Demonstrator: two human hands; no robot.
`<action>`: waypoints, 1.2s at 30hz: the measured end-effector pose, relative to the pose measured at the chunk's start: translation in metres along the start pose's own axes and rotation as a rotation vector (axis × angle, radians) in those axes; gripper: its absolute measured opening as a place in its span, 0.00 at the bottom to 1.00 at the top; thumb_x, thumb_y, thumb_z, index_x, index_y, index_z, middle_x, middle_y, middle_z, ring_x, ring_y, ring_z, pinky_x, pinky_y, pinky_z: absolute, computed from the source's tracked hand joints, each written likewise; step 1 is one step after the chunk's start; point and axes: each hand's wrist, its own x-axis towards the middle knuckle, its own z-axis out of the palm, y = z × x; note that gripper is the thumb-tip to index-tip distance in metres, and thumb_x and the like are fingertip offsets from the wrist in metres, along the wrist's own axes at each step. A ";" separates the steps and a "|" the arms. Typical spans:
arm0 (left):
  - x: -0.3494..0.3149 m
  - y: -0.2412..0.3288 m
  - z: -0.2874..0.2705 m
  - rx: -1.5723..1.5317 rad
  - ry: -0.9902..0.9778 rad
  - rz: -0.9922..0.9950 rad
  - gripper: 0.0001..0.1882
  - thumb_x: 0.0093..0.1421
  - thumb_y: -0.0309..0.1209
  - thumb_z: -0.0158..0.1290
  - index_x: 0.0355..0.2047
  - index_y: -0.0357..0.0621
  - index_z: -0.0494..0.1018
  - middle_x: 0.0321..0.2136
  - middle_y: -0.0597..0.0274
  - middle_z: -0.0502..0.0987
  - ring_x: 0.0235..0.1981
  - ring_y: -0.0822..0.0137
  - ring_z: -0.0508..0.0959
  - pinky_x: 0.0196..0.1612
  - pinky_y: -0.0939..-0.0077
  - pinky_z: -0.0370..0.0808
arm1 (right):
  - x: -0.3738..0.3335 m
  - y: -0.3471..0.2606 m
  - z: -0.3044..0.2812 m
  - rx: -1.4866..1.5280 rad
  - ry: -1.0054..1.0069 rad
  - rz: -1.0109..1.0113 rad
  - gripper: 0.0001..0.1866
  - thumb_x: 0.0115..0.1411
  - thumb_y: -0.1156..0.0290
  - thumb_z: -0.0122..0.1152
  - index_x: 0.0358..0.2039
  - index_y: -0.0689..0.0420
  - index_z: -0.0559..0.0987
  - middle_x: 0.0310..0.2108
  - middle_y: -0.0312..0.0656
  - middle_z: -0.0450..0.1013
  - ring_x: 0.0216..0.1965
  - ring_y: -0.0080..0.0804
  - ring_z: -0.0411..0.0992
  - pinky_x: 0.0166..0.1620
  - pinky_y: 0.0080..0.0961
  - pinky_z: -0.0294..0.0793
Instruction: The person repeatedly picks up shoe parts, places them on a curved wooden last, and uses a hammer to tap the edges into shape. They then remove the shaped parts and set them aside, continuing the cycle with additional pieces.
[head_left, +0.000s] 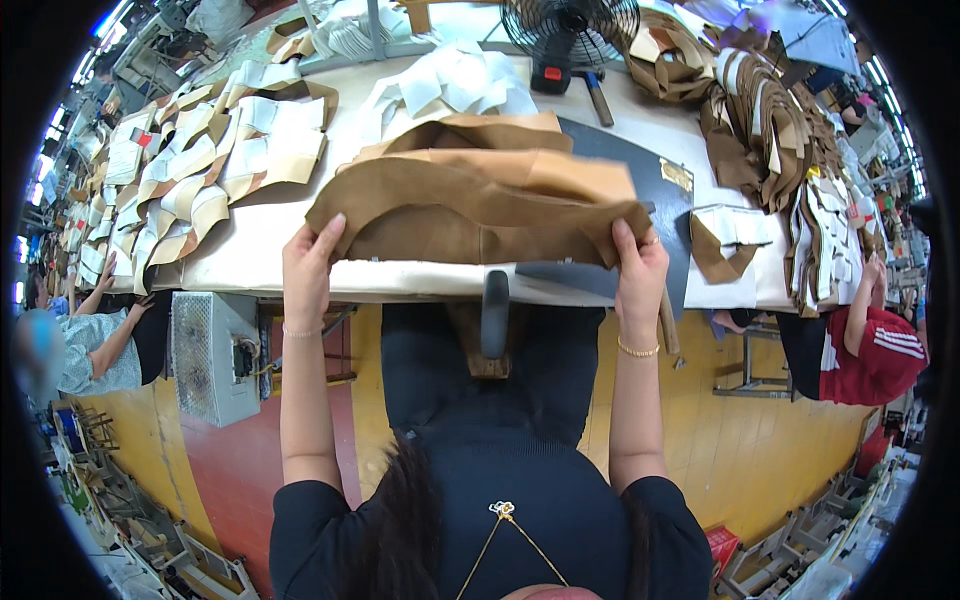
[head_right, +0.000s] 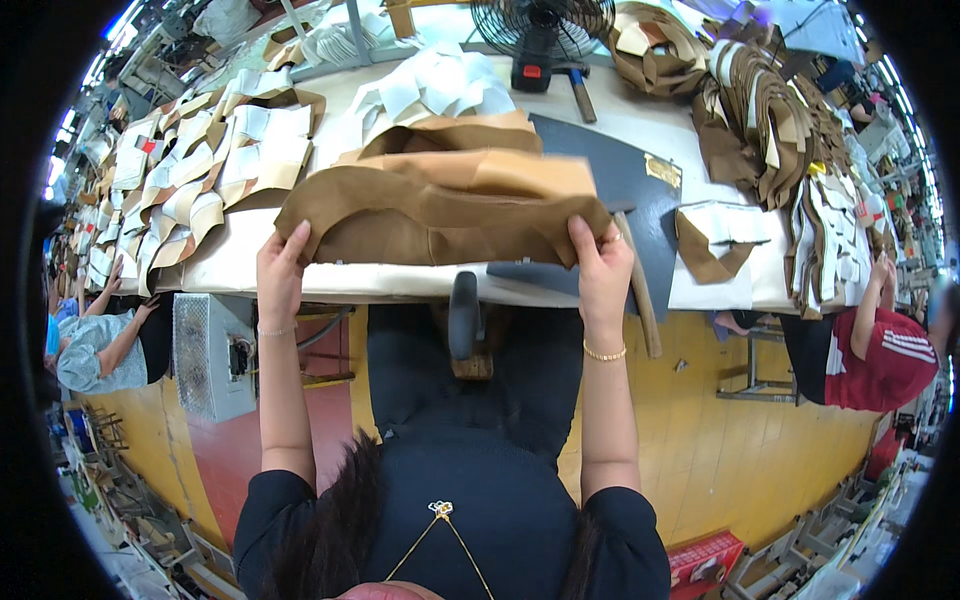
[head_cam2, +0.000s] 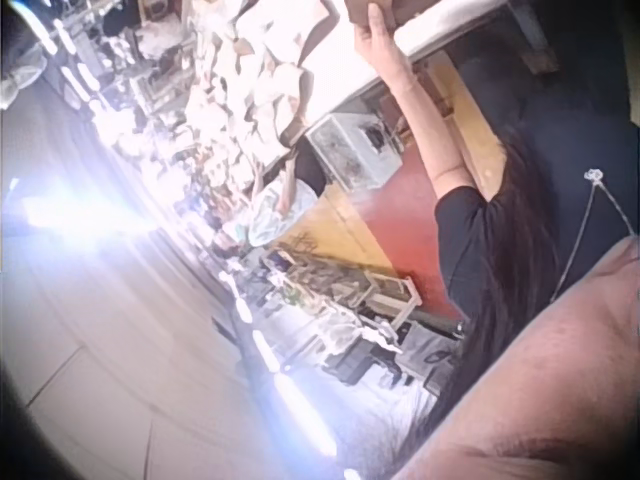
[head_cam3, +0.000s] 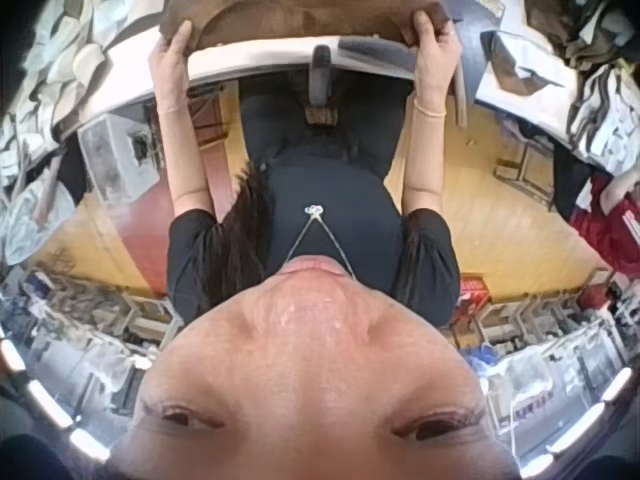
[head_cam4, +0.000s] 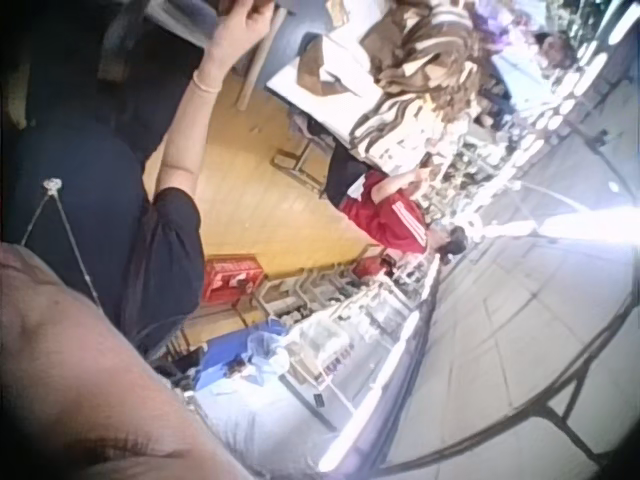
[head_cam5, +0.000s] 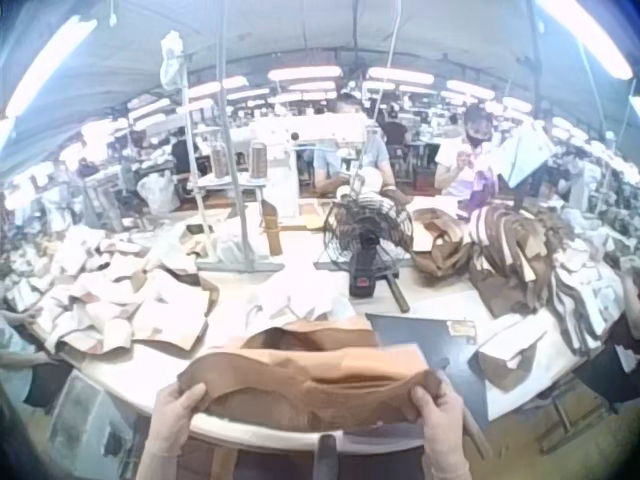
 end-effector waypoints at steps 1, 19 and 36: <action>0.014 0.006 0.005 -0.022 -0.008 0.020 0.18 0.66 0.30 0.55 0.51 0.30 0.72 0.46 0.55 0.79 0.45 0.70 0.79 0.50 0.74 0.76 | 0.018 -0.002 0.008 0.020 -0.022 -0.022 0.13 0.66 0.70 0.61 0.46 0.66 0.78 0.41 0.37 0.78 0.40 0.18 0.73 0.45 0.17 0.73; 0.290 -0.035 0.079 0.887 0.113 0.155 0.24 0.58 0.45 0.60 0.31 0.28 0.80 0.32 0.41 0.81 0.38 0.49 0.82 0.44 0.60 0.76 | 0.090 0.010 0.069 -0.746 -0.013 -0.189 0.21 0.59 0.63 0.69 0.49 0.59 0.75 0.34 0.39 0.66 0.27 0.27 0.64 0.33 0.24 0.70; 0.366 -0.043 0.100 1.447 -0.115 -0.016 0.46 0.39 0.55 0.73 0.56 0.47 0.73 0.53 0.51 0.77 0.61 0.56 0.70 0.59 0.51 0.64 | 0.067 0.006 0.043 -0.694 -0.146 -0.037 0.10 0.62 0.69 0.65 0.40 0.61 0.81 0.37 0.36 0.70 0.26 0.18 0.68 0.31 0.17 0.67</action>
